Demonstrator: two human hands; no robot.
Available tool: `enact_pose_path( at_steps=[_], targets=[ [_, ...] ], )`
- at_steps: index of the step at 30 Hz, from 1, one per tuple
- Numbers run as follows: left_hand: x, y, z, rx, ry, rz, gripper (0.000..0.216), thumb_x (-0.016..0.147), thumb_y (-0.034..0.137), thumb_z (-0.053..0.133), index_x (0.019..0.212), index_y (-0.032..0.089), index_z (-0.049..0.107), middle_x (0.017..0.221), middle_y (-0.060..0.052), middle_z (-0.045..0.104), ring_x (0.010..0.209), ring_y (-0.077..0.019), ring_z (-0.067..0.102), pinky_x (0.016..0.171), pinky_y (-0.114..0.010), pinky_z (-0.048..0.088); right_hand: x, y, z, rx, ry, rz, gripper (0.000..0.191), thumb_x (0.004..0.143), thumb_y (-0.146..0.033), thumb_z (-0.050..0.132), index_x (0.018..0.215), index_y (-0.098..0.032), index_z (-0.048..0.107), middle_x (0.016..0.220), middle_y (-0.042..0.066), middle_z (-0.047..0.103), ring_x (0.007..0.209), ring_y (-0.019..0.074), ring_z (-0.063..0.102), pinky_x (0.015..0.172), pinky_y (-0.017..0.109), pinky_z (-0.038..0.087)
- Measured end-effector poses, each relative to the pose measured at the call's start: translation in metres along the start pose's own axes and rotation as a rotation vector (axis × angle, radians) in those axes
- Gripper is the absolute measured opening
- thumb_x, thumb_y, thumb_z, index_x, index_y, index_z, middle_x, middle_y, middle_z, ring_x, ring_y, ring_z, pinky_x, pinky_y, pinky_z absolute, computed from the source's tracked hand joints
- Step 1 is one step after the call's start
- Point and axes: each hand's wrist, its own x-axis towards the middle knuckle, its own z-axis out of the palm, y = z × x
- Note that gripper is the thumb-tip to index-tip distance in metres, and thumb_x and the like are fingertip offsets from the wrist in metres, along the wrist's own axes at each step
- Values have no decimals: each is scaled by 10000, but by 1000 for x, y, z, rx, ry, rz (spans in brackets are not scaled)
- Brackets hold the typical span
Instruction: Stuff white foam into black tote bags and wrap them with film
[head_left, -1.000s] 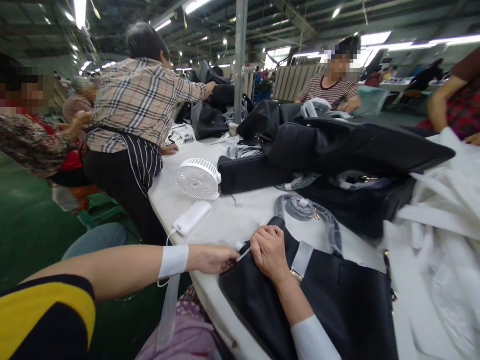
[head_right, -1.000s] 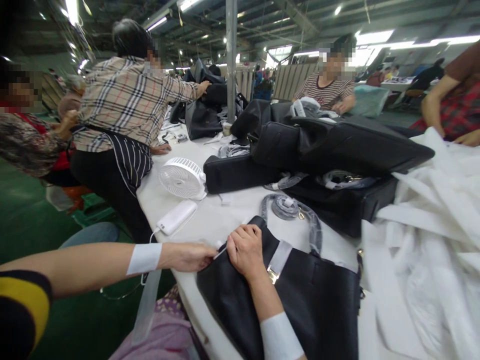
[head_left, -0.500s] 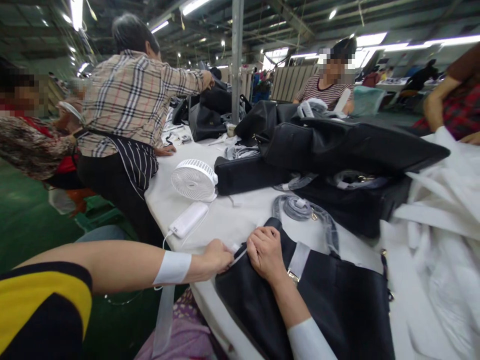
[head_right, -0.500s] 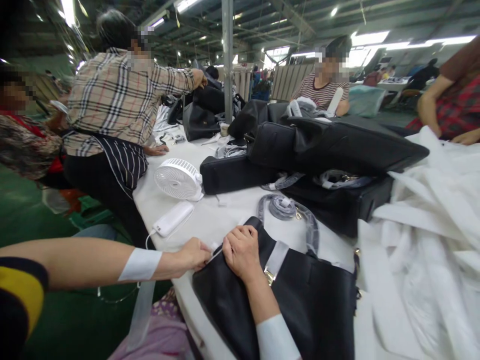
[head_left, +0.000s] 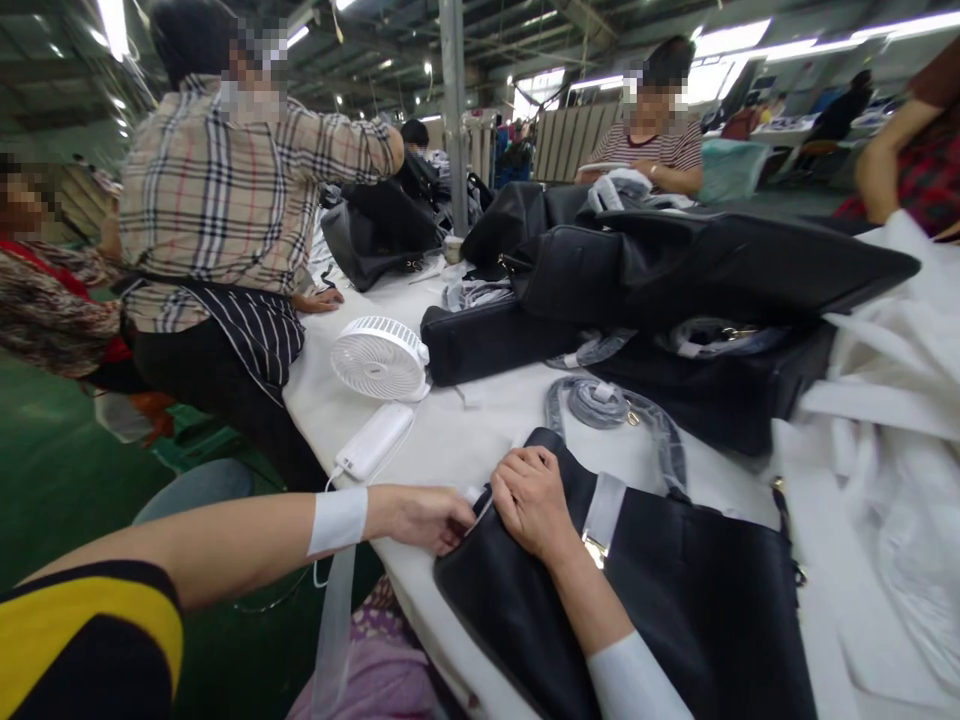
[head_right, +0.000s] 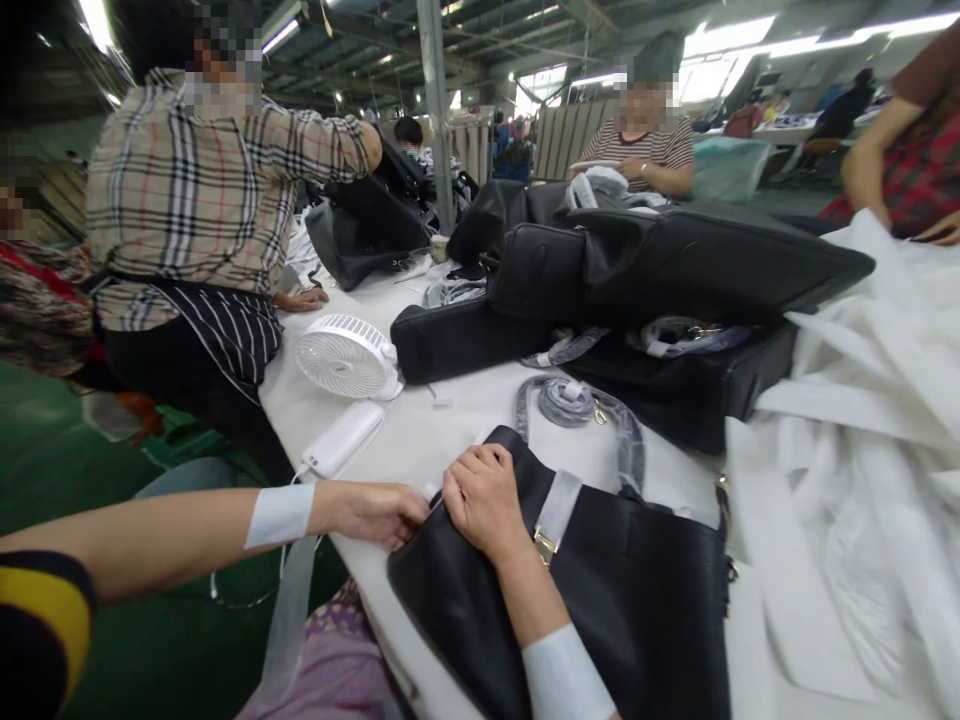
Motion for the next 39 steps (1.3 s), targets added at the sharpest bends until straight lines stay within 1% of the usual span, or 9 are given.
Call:
enact_pose_path(
  at_steps=[3, 7, 10, 18, 22, 26, 30, 34, 39],
  targets=[
    [-6, -9, 12, 115, 53, 165, 256, 752, 394, 525, 766, 164, 637, 822, -26, 659, 749, -142, 590, 753, -258, 467, -1, 0, 1, 18, -44, 15, 296, 948, -202, 396, 721, -196, 586, 766, 27, 639, 898, 180, 543, 925, 386, 302],
    [2, -26, 32, 517, 450, 373, 432, 841, 561, 487, 748, 158, 612, 797, -78, 659, 808, -236, 604, 733, -307, 422, -4, 1, 3, 24, -7, 90, 261, 960, -192, 383, 942, -205, 643, 1057, 55, 694, 1091, 195, 558, 1015, 409, 274],
    [14, -32, 36, 785, 592, 418, 527, 923, 573, 341, 788, 159, 637, 798, -117, 681, 783, -255, 636, 713, -316, 413, -6, 6, 8, -29, 12, 185, 276, 964, -206, 387, 1051, -207, 649, 1203, 71, 661, 1223, 226, 513, 1065, 454, 246],
    [26, -35, 29, 895, 657, 400, 614, 955, 581, 258, 887, 135, 675, 997, -197, 701, 986, -294, 648, 863, -349, 418, -4, 22, 15, -4, 134, 222, 326, 947, -234, 399, 1184, -167, 612, 1239, 134, 633, 1234, 241, 524, 1042, 455, 393],
    [25, -34, 26, 921, 632, 441, 592, 970, 545, 261, 897, 133, 679, 991, -191, 704, 974, -285, 654, 847, -332, 420, -16, 2, -7, -177, -16, 255, 406, 948, -271, 405, 1313, -140, 524, 1429, 185, 463, 1346, 293, 397, 1074, 540, 332],
    [26, -32, 21, 968, 583, 467, 578, 981, 520, 254, 876, 144, 680, 955, -157, 717, 924, -253, 664, 811, -296, 422, -55, -32, -34, -352, -221, 350, 518, 921, -439, 485, 1400, -247, 446, 1502, 159, 369, 1376, 399, 307, 1038, 703, 199],
    [12, -27, 22, 1077, 545, 464, 585, 981, 511, 255, 856, 128, 680, 933, -177, 709, 914, -264, 661, 812, -304, 427, -86, -58, -38, -364, -275, 490, 616, 903, -564, 462, 1453, -308, 360, 1509, 127, 369, 1350, 404, 338, 1024, 648, 258],
    [-16, -12, 32, 1435, 743, 428, 580, 933, 577, 356, 831, 114, 690, 848, -203, 686, 836, -337, 659, 761, -395, 469, -91, -65, -33, -362, -247, 555, 672, 890, -643, 413, 1468, -310, 325, 1530, 97, 340, 1370, 372, 307, 1070, 597, 237],
    [-3, -18, 47, 1626, 832, 1143, 495, 972, 459, 340, 1309, 161, 546, 1365, -171, 524, 1246, -335, 490, 1010, -494, 395, -90, -67, -30, -352, -223, 567, 680, 898, -633, 400, 1471, -276, 312, 1533, 106, 328, 1368, 357, 305, 1076, 612, 227]
  ],
)
